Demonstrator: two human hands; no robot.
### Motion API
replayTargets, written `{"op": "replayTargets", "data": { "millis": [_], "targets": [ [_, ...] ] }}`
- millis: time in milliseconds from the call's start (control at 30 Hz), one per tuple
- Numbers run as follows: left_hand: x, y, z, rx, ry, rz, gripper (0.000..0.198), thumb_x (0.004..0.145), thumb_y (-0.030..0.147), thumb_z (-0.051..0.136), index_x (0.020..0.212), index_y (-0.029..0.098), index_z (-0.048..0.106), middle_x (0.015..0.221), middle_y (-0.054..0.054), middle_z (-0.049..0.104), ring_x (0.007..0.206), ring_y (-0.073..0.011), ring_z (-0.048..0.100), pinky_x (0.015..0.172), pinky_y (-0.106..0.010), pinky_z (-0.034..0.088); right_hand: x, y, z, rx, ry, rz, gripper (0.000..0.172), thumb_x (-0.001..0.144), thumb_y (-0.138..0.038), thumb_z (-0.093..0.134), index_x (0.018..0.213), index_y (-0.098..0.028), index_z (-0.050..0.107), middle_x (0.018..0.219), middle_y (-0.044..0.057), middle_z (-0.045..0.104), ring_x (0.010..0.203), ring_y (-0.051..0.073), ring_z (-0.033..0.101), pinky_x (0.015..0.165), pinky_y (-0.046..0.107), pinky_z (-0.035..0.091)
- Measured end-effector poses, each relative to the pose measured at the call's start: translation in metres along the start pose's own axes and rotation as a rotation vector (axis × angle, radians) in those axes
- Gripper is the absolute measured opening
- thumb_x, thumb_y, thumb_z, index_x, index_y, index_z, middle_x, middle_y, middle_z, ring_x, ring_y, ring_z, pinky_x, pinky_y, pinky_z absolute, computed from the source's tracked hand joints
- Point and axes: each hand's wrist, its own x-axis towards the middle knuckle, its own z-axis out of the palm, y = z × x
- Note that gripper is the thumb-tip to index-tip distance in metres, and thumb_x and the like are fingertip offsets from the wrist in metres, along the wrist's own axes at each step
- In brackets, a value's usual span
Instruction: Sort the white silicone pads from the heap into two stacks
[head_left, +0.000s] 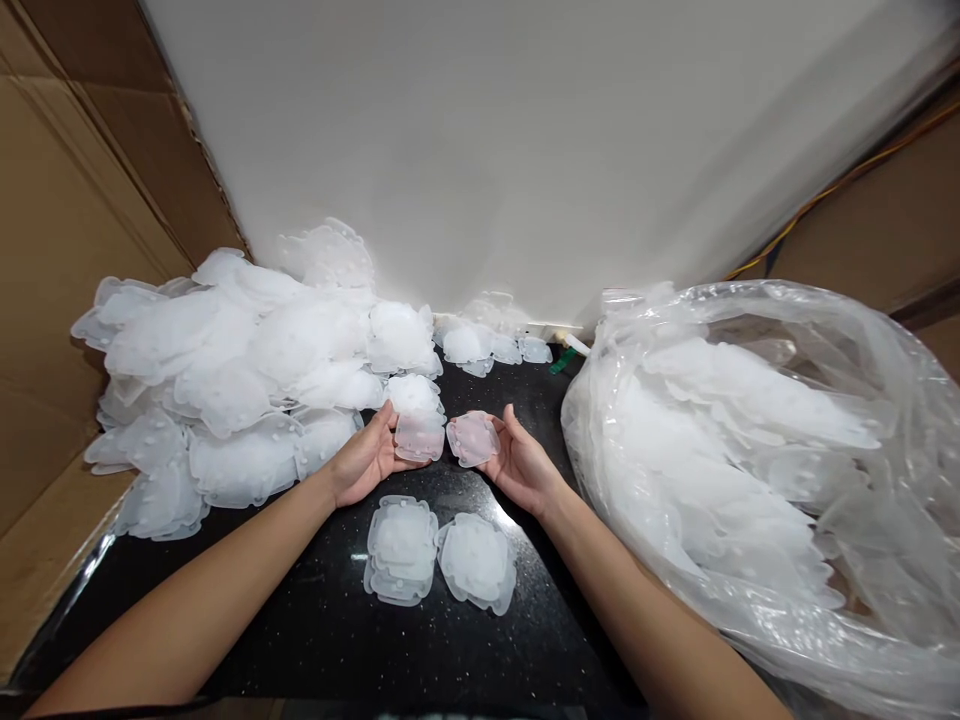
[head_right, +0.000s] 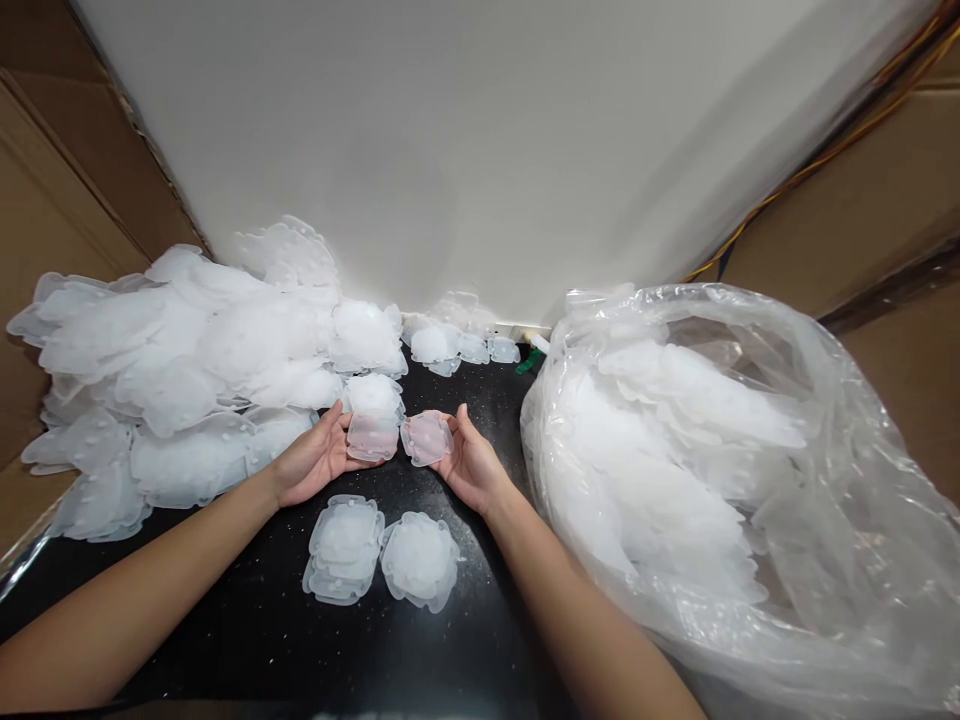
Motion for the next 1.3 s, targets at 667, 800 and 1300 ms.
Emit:
{"op": "replayTargets", "data": {
  "millis": [667, 800, 1300],
  "targets": [
    [-0.002, -0.002, -0.001, 0.059, -0.012, 0.008, 0.062, 0.090, 0.066, 0.044, 0.114, 0.013, 0.063, 0.115, -0.020, 0.072, 0.117, -0.0310, 0.062, 0.104, -0.049, 0.042, -0.001, 0.004, 0.003, -0.059, 0.058, -0.009, 0.040, 0.097, -0.050, 0.044, 0.091, -0.017, 0.066, 0.092, 0.009, 0.076, 0.091, 0.022, 0.073, 0.083, 0.037, 0.058],
    [-0.011, 0.009, 0.002, 0.143, -0.098, 0.006, 0.061, 0.087, 0.070, 0.044, 0.096, 0.015, 0.069, 0.115, -0.018, 0.072, 0.117, -0.0316, 0.063, 0.104, -0.049, 0.042, -0.010, -0.002, 0.010, -0.151, -0.076, -0.013, 0.048, 0.093, -0.059, 0.046, 0.076, -0.019, 0.065, 0.096, 0.009, 0.076, 0.091, 0.021, 0.072, 0.085, 0.038, 0.056],
    [-0.011, 0.054, 0.004, 0.834, 0.305, 0.377, 0.014, 0.080, 0.028, 0.064, 0.086, 0.019, 0.073, 0.095, -0.008, 0.074, 0.097, -0.0265, 0.066, 0.093, -0.040, 0.048, 0.024, -0.007, 0.042, -1.146, -0.019, -0.438, 0.018, 0.085, -0.038, 0.064, 0.091, -0.021, 0.067, 0.086, 0.004, 0.069, 0.080, 0.019, 0.064, 0.083, 0.037, 0.051]
  ]
}}
